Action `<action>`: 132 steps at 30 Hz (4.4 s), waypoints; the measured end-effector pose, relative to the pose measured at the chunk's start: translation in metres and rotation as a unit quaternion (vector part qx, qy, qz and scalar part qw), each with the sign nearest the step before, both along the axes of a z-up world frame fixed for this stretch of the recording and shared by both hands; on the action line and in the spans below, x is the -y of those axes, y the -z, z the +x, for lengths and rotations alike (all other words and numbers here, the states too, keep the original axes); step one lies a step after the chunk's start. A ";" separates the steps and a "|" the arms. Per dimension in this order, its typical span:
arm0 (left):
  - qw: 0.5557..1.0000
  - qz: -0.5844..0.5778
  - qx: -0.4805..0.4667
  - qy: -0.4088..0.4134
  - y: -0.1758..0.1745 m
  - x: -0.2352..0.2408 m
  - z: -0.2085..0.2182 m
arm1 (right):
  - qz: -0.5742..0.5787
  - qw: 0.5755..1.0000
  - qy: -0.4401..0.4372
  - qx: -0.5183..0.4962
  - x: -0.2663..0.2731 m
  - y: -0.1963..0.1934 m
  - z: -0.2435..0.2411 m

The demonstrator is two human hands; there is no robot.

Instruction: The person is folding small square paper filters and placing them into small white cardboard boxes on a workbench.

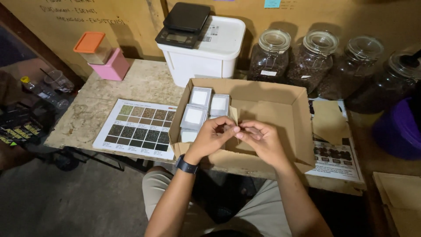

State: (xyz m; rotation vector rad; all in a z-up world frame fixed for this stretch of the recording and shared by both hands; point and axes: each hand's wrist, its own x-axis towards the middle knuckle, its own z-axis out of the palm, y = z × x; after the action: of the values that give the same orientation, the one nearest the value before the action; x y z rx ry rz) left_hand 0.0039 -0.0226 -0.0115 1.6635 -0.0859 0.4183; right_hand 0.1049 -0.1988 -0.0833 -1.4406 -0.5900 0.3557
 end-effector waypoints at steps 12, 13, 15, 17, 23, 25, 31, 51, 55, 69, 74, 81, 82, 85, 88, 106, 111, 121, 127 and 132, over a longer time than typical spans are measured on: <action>1.000 -0.005 0.006 0.020 0.003 -0.002 -0.002 | -0.026 1.000 0.003 -0.013 0.003 -0.002 -0.004; 1.000 -0.005 0.006 0.019 0.003 -0.002 -0.001 | -0.026 1.000 0.003 -0.013 0.003 0.000 -0.003; 1.000 -0.010 0.006 0.024 0.005 -0.003 -0.001 | -0.021 1.000 0.011 -0.017 0.003 0.006 -0.001; 1.000 -0.007 0.006 0.023 0.005 -0.002 -0.001 | -0.019 1.000 0.012 -0.017 0.002 -0.013 -0.009; 1.000 -0.003 0.016 0.014 0.000 0.001 -0.004 | -0.003 1.000 0.005 -0.008 -0.002 -0.032 -0.018; 0.999 0.003 0.034 0.005 0.004 0.003 -0.004 | -0.002 1.000 0.000 0.001 -0.002 -0.024 -0.013; 0.985 0.087 0.102 -0.106 0.014 0.015 -0.006 | -0.019 0.996 0.016 0.080 -0.007 -0.023 -0.019; 0.824 0.412 0.139 -0.363 0.019 0.054 -0.015 | -0.015 0.888 0.191 0.419 -0.010 -0.057 -0.040; 0.798 0.453 0.161 -0.364 0.024 0.052 -0.011 | 0.003 0.912 0.183 0.368 -0.011 -0.056 -0.040; 0.929 0.160 0.105 -0.316 -0.023 0.040 -0.018 | 0.014 0.964 0.215 0.159 -0.037 -0.062 -0.040; 0.951 -0.222 0.048 -0.209 -0.029 0.016 0.000 | -0.078 0.916 0.221 0.326 -0.049 -0.055 -0.060; 0.817 -0.569 0.083 -0.042 -0.007 -0.003 0.017 | -0.067 0.852 0.127 0.503 -0.060 -0.052 -0.066; 0.816 -0.570 0.081 -0.044 -0.003 -0.001 0.015 | -0.068 0.853 0.125 0.502 -0.060 -0.046 -0.066; 0.810 -0.578 0.096 -0.019 -0.001 -0.001 0.016 | -0.094 0.866 0.059 0.487 -0.063 -0.044 -0.060; 0.807 -0.584 0.092 0.008 -0.005 -0.001 0.014 | -0.188 0.859 0.016 0.476 -0.062 -0.050 -0.057; 0.870 -0.468 0.151 0.032 -0.010 -0.010 0.024 | -0.194 0.874 -0.023 0.445 -0.071 -0.062 -0.038; 0.904 -0.388 0.177 0.038 -0.003 -0.013 0.027 | -0.236 0.897 -0.057 0.370 -0.072 -0.070 -0.033; 0.872 -0.457 0.041 -0.168 0.007 -0.053 0.029 | -0.081 0.946 -0.105 0.296 -0.057 -0.169 -0.030; 0.851 -0.481 0.045 -0.204 0.024 -0.063 0.021 | -0.256 0.950 -0.093 0.153 -0.078 -0.132 0.025; 0.838 -0.507 0.031 -0.200 0.020 -0.063 0.018 | -0.562 0.773 -0.107 0.274 -0.102 -0.064 0.051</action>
State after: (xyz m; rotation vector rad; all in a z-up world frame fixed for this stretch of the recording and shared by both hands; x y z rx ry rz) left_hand 0.0215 0.0403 -0.0318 0.5924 0.3918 0.6818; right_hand 0.1564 -0.0969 -0.0194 -2.7029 -1.1171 0.5069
